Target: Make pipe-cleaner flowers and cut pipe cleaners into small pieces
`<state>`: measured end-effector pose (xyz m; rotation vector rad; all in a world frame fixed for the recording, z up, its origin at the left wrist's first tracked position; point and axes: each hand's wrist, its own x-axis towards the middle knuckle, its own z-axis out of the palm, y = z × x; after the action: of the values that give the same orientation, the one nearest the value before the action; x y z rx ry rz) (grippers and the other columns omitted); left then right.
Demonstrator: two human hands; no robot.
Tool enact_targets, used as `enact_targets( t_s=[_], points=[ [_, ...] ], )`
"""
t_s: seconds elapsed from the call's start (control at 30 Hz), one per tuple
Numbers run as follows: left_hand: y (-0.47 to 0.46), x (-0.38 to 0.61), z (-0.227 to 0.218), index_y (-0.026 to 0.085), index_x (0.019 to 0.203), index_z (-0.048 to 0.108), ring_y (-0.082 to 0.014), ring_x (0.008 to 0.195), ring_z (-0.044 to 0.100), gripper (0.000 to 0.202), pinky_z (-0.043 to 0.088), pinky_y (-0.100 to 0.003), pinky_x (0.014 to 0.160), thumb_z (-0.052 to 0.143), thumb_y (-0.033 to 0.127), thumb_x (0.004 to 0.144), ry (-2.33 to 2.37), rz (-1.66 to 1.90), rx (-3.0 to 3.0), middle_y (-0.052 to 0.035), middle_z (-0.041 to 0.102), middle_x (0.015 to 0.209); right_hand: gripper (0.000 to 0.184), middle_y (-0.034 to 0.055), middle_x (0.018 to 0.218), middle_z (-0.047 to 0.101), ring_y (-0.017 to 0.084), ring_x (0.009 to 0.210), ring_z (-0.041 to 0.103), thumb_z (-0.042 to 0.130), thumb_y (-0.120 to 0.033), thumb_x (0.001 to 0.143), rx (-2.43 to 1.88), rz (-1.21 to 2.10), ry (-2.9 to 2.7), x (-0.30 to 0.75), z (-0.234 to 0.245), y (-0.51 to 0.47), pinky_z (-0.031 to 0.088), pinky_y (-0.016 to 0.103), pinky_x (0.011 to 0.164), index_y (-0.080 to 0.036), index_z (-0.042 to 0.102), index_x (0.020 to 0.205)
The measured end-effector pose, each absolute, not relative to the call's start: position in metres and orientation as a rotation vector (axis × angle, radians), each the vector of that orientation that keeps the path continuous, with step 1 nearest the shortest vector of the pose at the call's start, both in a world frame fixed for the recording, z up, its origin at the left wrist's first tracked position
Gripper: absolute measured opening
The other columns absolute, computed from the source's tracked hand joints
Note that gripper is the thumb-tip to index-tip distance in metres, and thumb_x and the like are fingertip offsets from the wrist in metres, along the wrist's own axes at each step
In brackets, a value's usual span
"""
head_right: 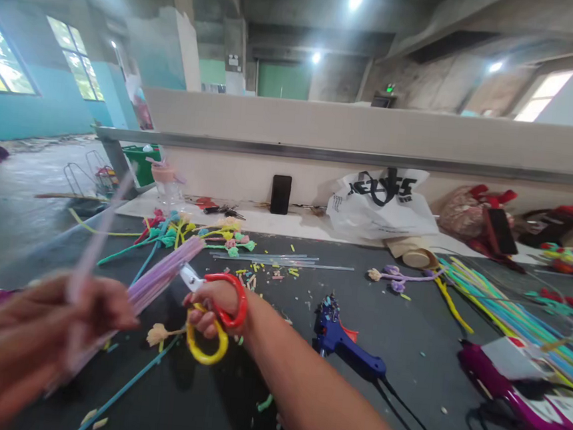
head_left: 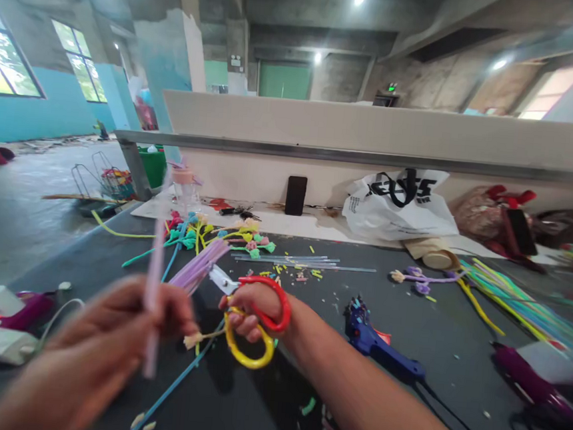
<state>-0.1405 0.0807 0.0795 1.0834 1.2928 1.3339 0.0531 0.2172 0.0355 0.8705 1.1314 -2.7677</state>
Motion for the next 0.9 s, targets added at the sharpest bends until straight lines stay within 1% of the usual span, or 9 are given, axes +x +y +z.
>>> enact_targets(
  t_s=[0.1, 0.2, 0.27, 0.33, 0.47, 0.57, 0.63, 0.77, 0.9],
  points=[
    [0.092, -0.085, 0.044, 0.019, 0.082, 0.063, -0.0189, 0.083, 0.058, 0.026, 0.044, -0.029, 0.078, 0.060, 0.042, 0.071, 1.116, 1.063, 1.190, -0.0041, 0.064, 0.084, 0.019, -0.0051, 0.052, 0.046, 0.004, 0.030, 0.032, 0.041, -0.014, 0.068, 1.057, -2.697, 1.366, 0.105, 0.034, 0.213, 0.032, 0.012, 0.030, -0.019, 0.044, 0.087],
    [0.105, -0.074, 0.010, 0.017, 0.082, 0.064, -0.0184, 0.084, 0.057, 0.028, 0.045, -0.028, 0.078, 0.064, 0.042, 0.069, 1.157, 0.912, 1.187, -0.0058, 0.064, 0.084, 0.019, -0.0056, 0.051, 0.046, 0.003, 0.030, 0.031, 0.043, -0.016, 0.068, 1.231, -2.628, 1.488, 0.142, 0.025, 0.215, 0.032, 0.013, 0.028, -0.019, 0.045, 0.086],
    [0.114, -0.082, 0.000, 0.017, 0.086, 0.064, -0.0193, 0.090, 0.057, 0.031, 0.046, -0.028, 0.078, 0.067, 0.040, 0.066, 1.197, 0.921, 1.097, -0.0069, 0.063, 0.096, 0.021, -0.0056, 0.052, 0.047, 0.003, 0.030, 0.031, 0.043, -0.016, 0.066, 1.227, -2.661, 1.454, 0.148, 0.021, 0.216, 0.032, 0.013, 0.028, -0.020, 0.045, 0.087],
    [0.121, -0.092, 0.002, 0.017, 0.088, 0.063, -0.0189, 0.091, 0.058, 0.032, 0.047, -0.027, 0.077, 0.069, 0.038, 0.065, 1.214, 0.967, 1.019, -0.0072, 0.062, 0.102, 0.022, -0.0057, 0.051, 0.047, 0.003, 0.030, 0.032, 0.043, -0.014, 0.065, 1.155, -2.682, 1.441, 0.140, 0.021, 0.218, 0.033, 0.013, 0.029, -0.020, 0.045, 0.086],
    [0.131, -0.100, 0.022, 0.018, 0.098, 0.061, -0.0168, 0.080, 0.060, 0.037, 0.048, -0.028, 0.073, 0.066, 0.039, 0.067, 1.283, 0.994, 1.065, -0.0059, 0.064, 0.094, 0.013, -0.0056, 0.046, 0.046, 0.004, 0.028, 0.033, 0.044, -0.012, 0.065, 1.098, -2.573, 1.515, 0.106, 0.028, 0.216, 0.033, 0.014, 0.028, -0.018, 0.045, 0.077],
    [0.138, -0.100, 0.029, 0.016, 0.079, 0.064, -0.0197, 0.084, 0.059, 0.028, 0.047, -0.030, 0.077, 0.066, 0.041, 0.064, 1.478, 1.138, 1.340, -0.0069, 0.063, 0.097, 0.005, -0.0050, 0.044, 0.045, 0.005, 0.028, 0.035, 0.043, -0.014, 0.071, 1.030, -2.545, 1.458, 0.094, 0.033, 0.208, 0.033, 0.014, 0.027, -0.017, 0.045, 0.073],
    [0.141, -0.099, 0.027, 0.016, 0.068, 0.062, -0.0225, 0.095, 0.057, 0.024, 0.045, -0.032, 0.082, 0.062, 0.039, 0.067, 1.575, 1.253, 1.558, -0.0090, 0.060, 0.104, 0.007, -0.0048, 0.045, 0.045, 0.004, 0.028, 0.033, 0.040, -0.020, 0.078, 0.908, -2.612, 1.293, 0.099, 0.035, 0.201, 0.032, 0.012, 0.027, -0.017, 0.046, 0.076],
    [0.131, -0.091, 0.020, 0.018, 0.076, 0.059, -0.0215, 0.108, 0.049, 0.015, 0.042, -0.032, 0.087, 0.049, 0.028, 0.079, 1.574, 1.239, 1.985, -0.0096, 0.050, 0.118, 0.030, -0.0035, 0.053, 0.048, 0.004, 0.032, 0.038, 0.033, -0.043, 0.087, 0.777, -2.806, 1.220, 0.120, 0.034, 0.186, 0.039, 0.014, 0.030, -0.018, 0.049, 0.086],
    [0.107, -0.069, 0.026, 0.020, 0.080, 0.058, -0.0170, 0.098, 0.053, 0.016, 0.044, -0.027, 0.084, 0.042, 0.017, 0.082, 1.396, 0.863, 2.426, -0.0083, 0.052, 0.108, 0.047, -0.0040, 0.055, 0.050, 0.003, 0.033, 0.041, 0.041, -0.061, 0.079, 0.996, -2.832, 1.602, 0.127, 0.025, 0.174, 0.042, 0.015, 0.031, -0.016, 0.051, 0.081]
  ],
)
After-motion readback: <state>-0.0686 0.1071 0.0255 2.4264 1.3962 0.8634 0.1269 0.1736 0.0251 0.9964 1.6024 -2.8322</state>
